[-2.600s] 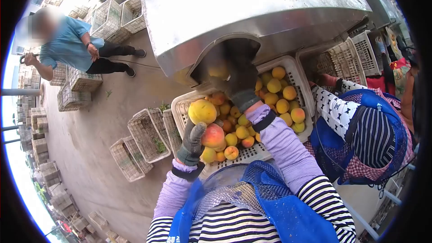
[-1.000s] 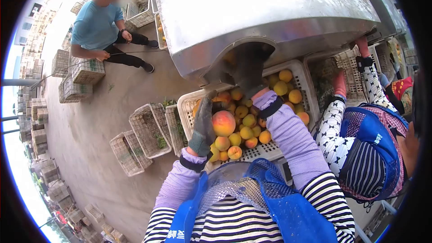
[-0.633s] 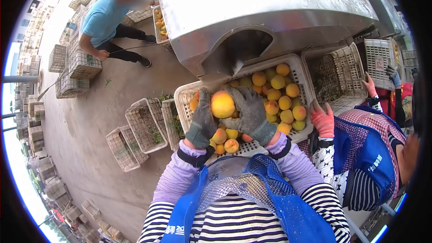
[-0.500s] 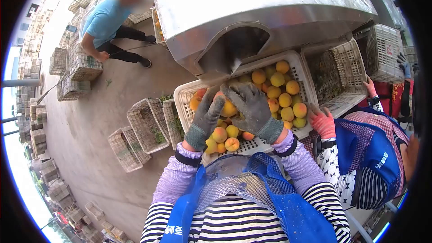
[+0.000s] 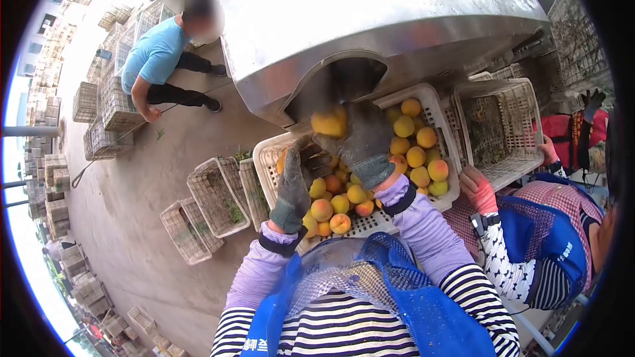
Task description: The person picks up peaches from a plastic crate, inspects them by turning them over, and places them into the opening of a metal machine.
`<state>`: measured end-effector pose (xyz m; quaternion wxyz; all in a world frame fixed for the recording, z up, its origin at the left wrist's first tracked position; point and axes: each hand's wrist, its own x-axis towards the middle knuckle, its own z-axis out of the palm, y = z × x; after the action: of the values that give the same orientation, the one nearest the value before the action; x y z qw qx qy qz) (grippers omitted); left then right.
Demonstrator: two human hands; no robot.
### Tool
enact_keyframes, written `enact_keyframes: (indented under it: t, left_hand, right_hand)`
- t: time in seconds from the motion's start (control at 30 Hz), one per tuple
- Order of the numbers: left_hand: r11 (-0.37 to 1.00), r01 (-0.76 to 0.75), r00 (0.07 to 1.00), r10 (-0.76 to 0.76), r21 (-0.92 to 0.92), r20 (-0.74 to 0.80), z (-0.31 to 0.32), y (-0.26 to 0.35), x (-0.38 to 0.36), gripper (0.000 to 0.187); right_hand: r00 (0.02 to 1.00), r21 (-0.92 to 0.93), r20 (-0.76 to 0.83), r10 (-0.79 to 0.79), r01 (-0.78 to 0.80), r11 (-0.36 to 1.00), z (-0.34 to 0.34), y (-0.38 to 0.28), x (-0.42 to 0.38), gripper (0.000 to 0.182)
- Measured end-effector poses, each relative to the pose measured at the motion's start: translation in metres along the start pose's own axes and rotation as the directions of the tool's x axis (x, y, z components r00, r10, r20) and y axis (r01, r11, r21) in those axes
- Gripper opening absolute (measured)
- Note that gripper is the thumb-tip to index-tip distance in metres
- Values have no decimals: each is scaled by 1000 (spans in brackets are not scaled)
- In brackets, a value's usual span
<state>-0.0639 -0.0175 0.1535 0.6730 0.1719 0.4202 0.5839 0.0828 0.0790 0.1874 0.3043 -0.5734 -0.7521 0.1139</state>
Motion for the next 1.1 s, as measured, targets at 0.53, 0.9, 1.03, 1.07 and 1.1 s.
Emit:
enact_keyframes:
  t: [0.53,0.9,1.03,1.07,1.1]
  left_hand:
    - [974,217,973,-210,65,-97,-18,-54,-16,49]
    - [972,194,978,-181,130,-107,-16,-54,-45,37]
    - [976,184,980,-173,113,-95,-19,-54,-51,35]
    - [975,194,980,-188,106,-72,-20,-59,-51,35]
    - [969,211,975,-199,127,-98,-10,-56,-53,35]
  right_hand:
    - [984,531,138,110,-167,831,0,62,-85,22]
    - [852,345,229,471,-523,779,-46,189,-163,17]
    - [930,219,155,333,-361,907,-33,184,-164,16]
    - [960,123,86,266,-275,953,-33,185,-161,17]
    - [981,13,27,193,-194,981,-35,189,-158,20]
